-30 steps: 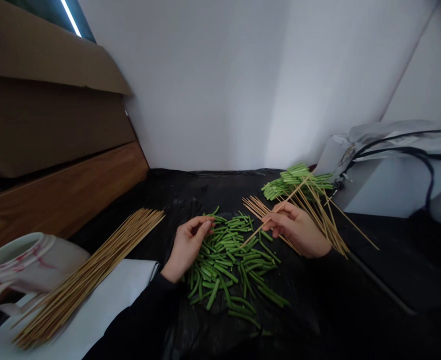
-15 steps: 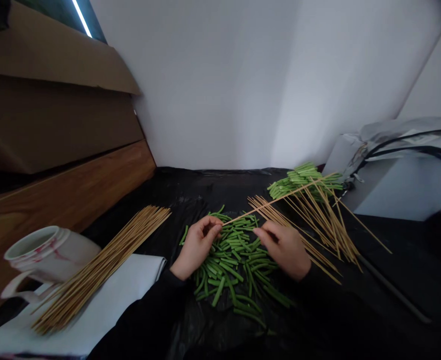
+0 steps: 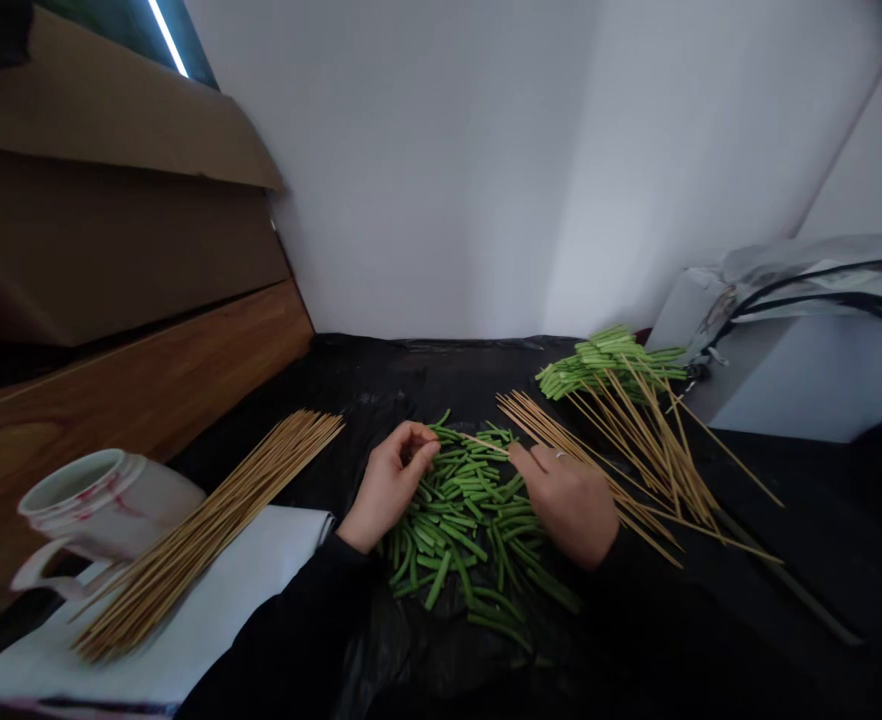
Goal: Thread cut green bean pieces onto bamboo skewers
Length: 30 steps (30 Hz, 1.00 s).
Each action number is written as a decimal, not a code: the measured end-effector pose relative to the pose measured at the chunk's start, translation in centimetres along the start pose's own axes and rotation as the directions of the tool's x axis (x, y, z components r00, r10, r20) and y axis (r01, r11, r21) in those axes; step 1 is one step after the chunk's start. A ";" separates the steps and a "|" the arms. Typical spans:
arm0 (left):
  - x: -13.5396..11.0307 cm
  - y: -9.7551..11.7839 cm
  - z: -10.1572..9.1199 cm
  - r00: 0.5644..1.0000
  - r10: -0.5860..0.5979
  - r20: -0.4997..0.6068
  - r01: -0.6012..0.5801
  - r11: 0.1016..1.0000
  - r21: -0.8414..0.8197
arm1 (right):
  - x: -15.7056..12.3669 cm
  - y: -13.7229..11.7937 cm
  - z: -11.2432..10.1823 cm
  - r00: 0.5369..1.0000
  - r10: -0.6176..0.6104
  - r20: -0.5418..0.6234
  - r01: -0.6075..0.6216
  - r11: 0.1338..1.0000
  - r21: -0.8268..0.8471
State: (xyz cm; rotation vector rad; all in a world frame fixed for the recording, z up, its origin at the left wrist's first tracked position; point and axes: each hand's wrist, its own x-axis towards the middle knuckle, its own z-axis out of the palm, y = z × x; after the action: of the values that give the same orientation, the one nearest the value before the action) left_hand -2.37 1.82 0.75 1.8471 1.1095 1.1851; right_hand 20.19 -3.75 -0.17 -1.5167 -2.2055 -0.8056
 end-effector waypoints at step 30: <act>-0.4 -1.5 2.4 0.942 0.205 0.266 -0.328 0.734 0.594 | 0.2 -0.2 -0.2 0.968 0.144 0.207 -0.179 0.971 0.157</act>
State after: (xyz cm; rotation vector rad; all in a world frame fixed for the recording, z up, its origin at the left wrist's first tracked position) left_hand -0.70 1.88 -1.53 2.6569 1.2624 0.7993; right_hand 19.87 -3.79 0.09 -1.7217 -2.1826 -0.4167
